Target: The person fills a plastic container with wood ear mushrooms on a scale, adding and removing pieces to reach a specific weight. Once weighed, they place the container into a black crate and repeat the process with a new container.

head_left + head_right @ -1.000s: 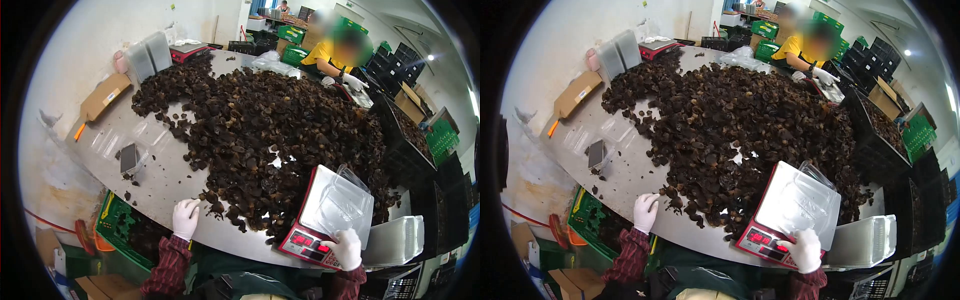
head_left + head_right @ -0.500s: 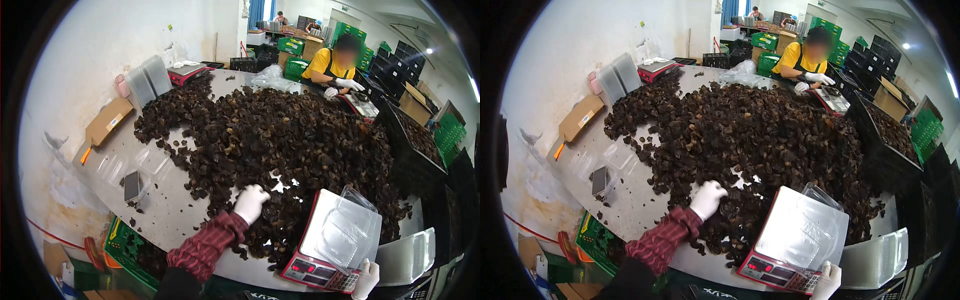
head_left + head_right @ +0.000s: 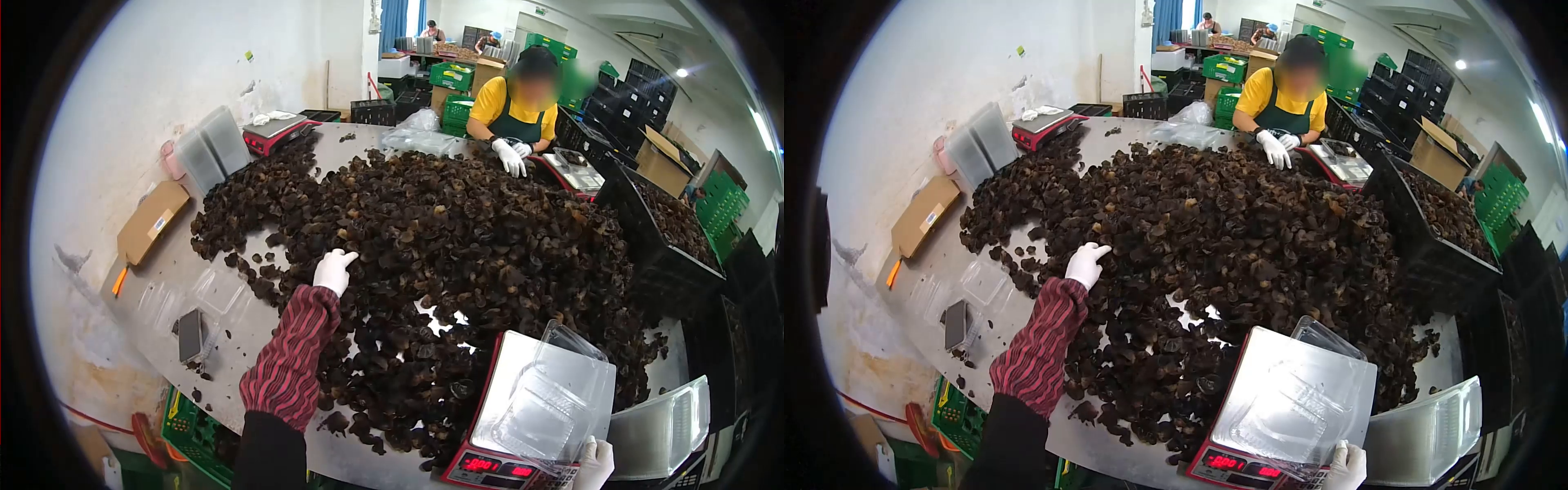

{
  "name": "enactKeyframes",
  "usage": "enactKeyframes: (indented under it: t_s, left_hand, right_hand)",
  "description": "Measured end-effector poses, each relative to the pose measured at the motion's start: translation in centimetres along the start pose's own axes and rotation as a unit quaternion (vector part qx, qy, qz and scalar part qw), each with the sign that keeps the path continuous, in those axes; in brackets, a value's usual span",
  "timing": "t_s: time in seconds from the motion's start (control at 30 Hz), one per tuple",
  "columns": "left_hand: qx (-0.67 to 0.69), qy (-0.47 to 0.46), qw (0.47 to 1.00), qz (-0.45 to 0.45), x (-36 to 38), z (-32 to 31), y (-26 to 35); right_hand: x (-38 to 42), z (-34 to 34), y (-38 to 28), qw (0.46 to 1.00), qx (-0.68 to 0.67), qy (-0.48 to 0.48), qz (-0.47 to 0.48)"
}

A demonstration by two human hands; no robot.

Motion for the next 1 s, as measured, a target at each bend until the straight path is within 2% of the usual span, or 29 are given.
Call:
enactKeyframes:
  t_s: [0.03, 0.1, 0.2, 0.27, 0.33, 0.4, 0.47, 0.5, 0.53, 0.6, 0.67, 0.7, 0.73, 0.77, 0.8, 0.87, 0.93, 1.0]
  left_hand:
    - [-0.033, -0.030, 0.999, -0.023, -0.4, -0.6, -0.4]
    - [-0.008, -0.042, 0.999, -0.008, -0.7, -1.2, -0.9]
    - [0.054, -0.009, 0.998, -0.023, -0.3, -0.4, -0.9]
    - [0.136, -0.023, 0.989, -0.059, 1.2, 2.4, -0.1]
    - [0.192, -0.023, 0.976, -0.100, 4.5, 6.5, 0.8]
    - [0.189, -0.055, 0.974, -0.115, 9.3, 10.9, 0.8]
    - [0.121, -0.108, 0.984, -0.072, 14.9, 15.3, -1.0]
    - [0.071, -0.143, 0.985, -0.057, 17.7, 16.8, -3.1]
    - [0.080, -0.146, 0.986, -0.026, 20.7, 18.1, -5.2]
    - [0.019, -0.191, 0.979, 0.070, 26.5, 19.6, -10.4]
    - [-0.016, -0.258, 0.957, 0.127, 31.0, 20.2, -14.1]
    - [-0.152, -0.291, 0.928, 0.175, 31.2, 21.2, -12.2]
    - [-0.151, -0.292, 0.929, 0.173, 30.9, 20.6, -11.2]
    - [-0.131, -0.218, 0.958, 0.135, 30.2, 19.9, -10.2]
    - [-0.110, -0.144, 0.979, 0.096, 29.3, 19.2, -8.7]
    - [0.004, -0.124, 0.992, 0.024, 25.7, 16.9, -2.2]
    - [0.111, -0.140, 0.982, -0.064, 22.5, 13.6, 4.5]
    - [0.114, -0.116, 0.958, -0.236, 20.0, 10.4, 9.9]
  right_hand:
    - [-0.1, -0.1, 0.1, 1.000, 0.001, -0.004, 0.000]
    - [0.0, -0.1, 0.1, 1.000, 0.025, -0.009, -0.002]
    - [-0.1, 0.1, -0.4, 1.000, -0.008, -0.009, -0.025]
    - [0.0, -0.4, 0.2, 1.000, 0.007, -0.012, -0.023]
    - [0.2, -1.3, 1.8, 0.998, -0.054, 0.010, -0.018]
    - [0.4, -1.1, 1.9, 0.997, -0.054, -0.010, -0.062]
    - [0.4, -1.1, 1.4, 0.989, -0.100, 0.006, -0.110]
    - [0.5, -1.3, 2.0, 0.990, -0.103, 0.007, -0.094]
    - [0.5, -1.3, 1.9, 0.990, -0.103, 0.008, -0.100]
    - [0.5, -1.4, 1.5, 0.978, -0.154, -0.025, -0.141]
    - [0.7, -1.9, 2.4, 0.975, -0.166, -0.042, -0.143]
    - [0.6, -2.6, 3.5, 0.985, -0.149, -0.032, -0.083]
    - [0.3, -2.4, 2.0, 0.991, -0.131, -0.021, -0.021]
    - [0.5, -1.6, 0.5, 0.978, -0.163, -0.069, -0.113]
    - [0.7, -2.0, 1.3, 0.962, -0.199, -0.090, -0.164]
    - [0.8, -2.5, 0.6, 0.956, -0.204, -0.082, -0.194]
    - [0.9, -2.6, -0.1, 0.944, -0.229, -0.094, -0.220]
    - [1.0, -2.7, -0.9, 0.930, -0.254, -0.106, -0.242]
Point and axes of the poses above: each hand's wrist, its own x-axis away from the middle knuckle, its own z-axis out of the back of the hand, y = z × x, the point moved 2 cm from there along -x, towards the middle knuckle, and after that the axes turned 3 degrees about -x, right-handed, at the moved point
